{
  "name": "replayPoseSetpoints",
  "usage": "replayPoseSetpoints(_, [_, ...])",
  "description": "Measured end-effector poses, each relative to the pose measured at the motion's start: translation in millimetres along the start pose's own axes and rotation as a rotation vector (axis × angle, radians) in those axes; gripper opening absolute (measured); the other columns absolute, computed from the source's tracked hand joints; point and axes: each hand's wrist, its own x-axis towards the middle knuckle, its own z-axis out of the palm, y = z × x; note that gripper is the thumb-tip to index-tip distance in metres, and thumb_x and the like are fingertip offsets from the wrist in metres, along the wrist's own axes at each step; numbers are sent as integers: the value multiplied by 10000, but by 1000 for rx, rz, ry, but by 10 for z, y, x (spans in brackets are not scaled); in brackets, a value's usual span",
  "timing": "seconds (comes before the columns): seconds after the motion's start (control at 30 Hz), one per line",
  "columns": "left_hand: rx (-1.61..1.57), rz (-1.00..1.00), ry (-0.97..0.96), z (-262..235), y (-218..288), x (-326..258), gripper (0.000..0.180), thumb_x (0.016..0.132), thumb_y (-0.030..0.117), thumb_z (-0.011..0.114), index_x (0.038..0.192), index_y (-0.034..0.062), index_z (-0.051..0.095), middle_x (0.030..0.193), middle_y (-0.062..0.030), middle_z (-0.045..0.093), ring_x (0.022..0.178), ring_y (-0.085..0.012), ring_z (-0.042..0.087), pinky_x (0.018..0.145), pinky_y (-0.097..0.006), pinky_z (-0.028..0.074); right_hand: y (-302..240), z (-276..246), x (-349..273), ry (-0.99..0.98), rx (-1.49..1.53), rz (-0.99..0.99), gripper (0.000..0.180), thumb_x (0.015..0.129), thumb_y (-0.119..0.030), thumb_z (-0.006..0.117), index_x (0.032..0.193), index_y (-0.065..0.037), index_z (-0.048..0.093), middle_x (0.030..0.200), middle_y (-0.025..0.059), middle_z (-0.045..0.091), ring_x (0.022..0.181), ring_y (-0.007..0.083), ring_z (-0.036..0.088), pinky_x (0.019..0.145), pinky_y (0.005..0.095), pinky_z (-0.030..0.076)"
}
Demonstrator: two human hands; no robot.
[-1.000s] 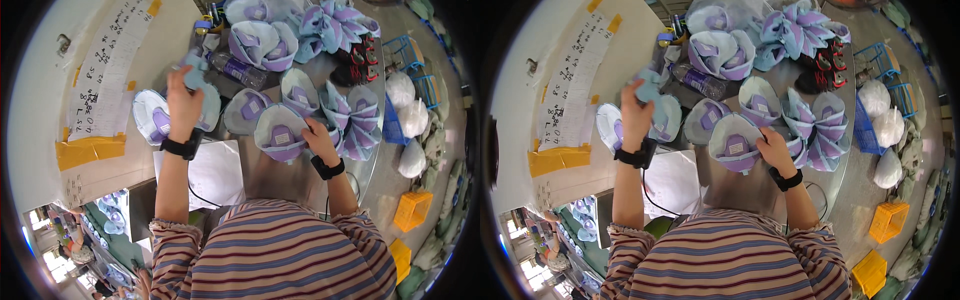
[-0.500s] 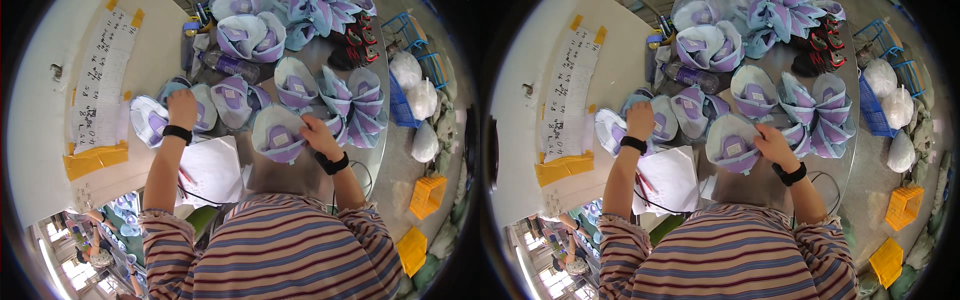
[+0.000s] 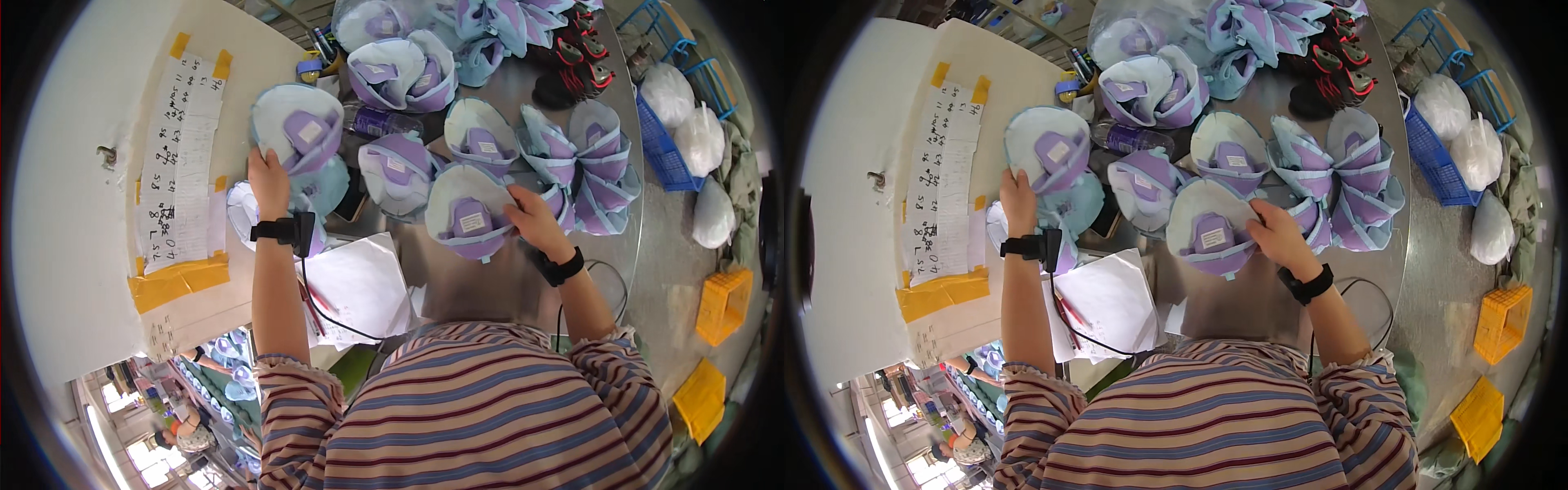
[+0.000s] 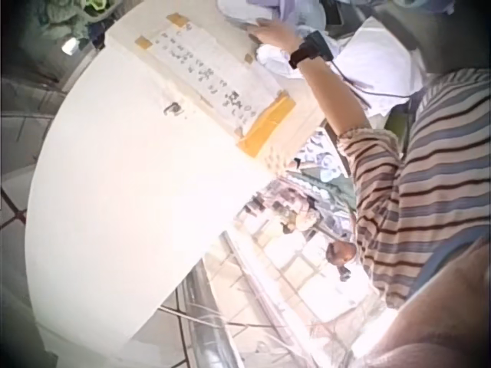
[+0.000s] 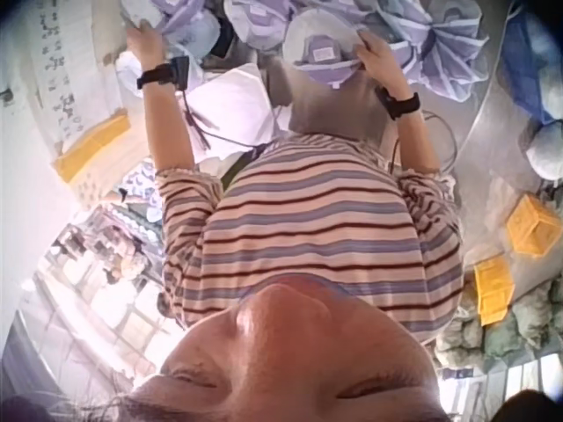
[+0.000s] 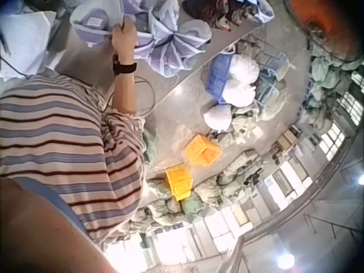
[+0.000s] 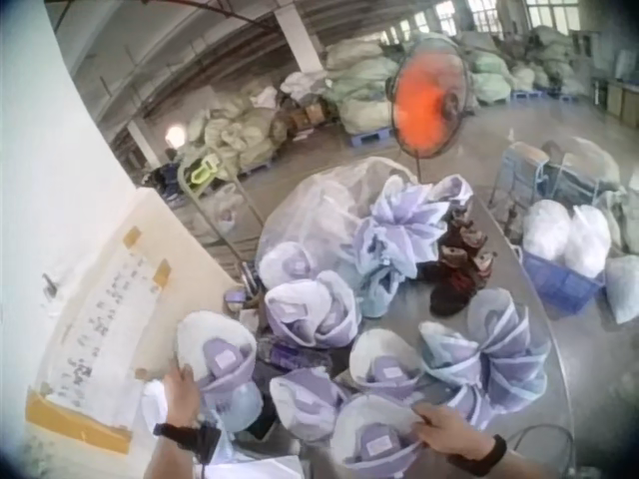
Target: The person writes on a document with a pen, then moves to a packing station to place light blue slippers into a large plastic bag. The person repeatedly picks up slippers from a metal tray and stuffs them into the bag, occasionally adjusting the bag's opening. Other workers are visible in the background handling similar items.
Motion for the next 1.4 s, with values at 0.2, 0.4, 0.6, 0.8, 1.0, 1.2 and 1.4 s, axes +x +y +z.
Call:
replayPoseSetpoints(0.2, [-69,102,-506,-3,77,-49,363,838,230,526,1110,-9,500,1090,-219,545,1004,-347,524,858,-369,424,6,156,-14,-125,4,-65,131,772,-108,499,785,19,471,578,147,490,512,224,546,485,341,405])
replayPoseSetpoints(0.4, [477,347,-763,80,-28,-85,439,795,298,578,1142,37,514,1134,-171,546,1063,-313,506,896,-390,395,-93,283,9,-136,-77,-136,144,779,-131,509,800,12,498,582,150,524,483,236,554,488,342,415])
replayPoseSetpoints(0.6, [22,450,-676,-297,345,-405,343,804,240,577,1055,8,555,1054,-166,580,1038,-310,516,890,-350,389,-333,315,13,-203,135,20,207,819,-150,518,931,20,555,599,69,541,467,125,542,458,260,425])
replayPoseSetpoints(0.8, [-332,368,-553,-895,747,-1008,242,789,86,585,1010,-11,559,1018,-148,590,955,-276,566,813,-302,425,-711,672,426,-105,189,-150,257,839,-206,534,992,1,549,698,46,573,492,105,549,456,237,429])
replayPoseSetpoints(1.0, [-345,430,-486,-999,895,-1407,229,741,19,596,968,-6,579,1004,-149,594,939,-300,567,806,-330,444,-476,1291,770,28,77,-310,411,828,-262,562,1145,-19,464,939,123,556,629,190,587,558,294,461])
replayPoseSetpoints(1.2, [-411,330,-625,-1011,754,-2050,262,723,15,603,983,0,579,981,-148,600,928,-302,576,800,-330,445,-269,721,-286,-457,-265,-143,435,794,-281,581,1153,-64,469,1018,151,557,861,281,567,751,351,451])
replayPoseSetpoints(1.4, [-419,440,-666,-1129,808,-2338,286,699,24,625,981,16,580,986,-132,606,919,-307,575,791,-351,453,165,-257,-962,316,-862,-120,637,692,-233,658,1258,-178,370,1286,180,346,1182,333,362,872,425,412])
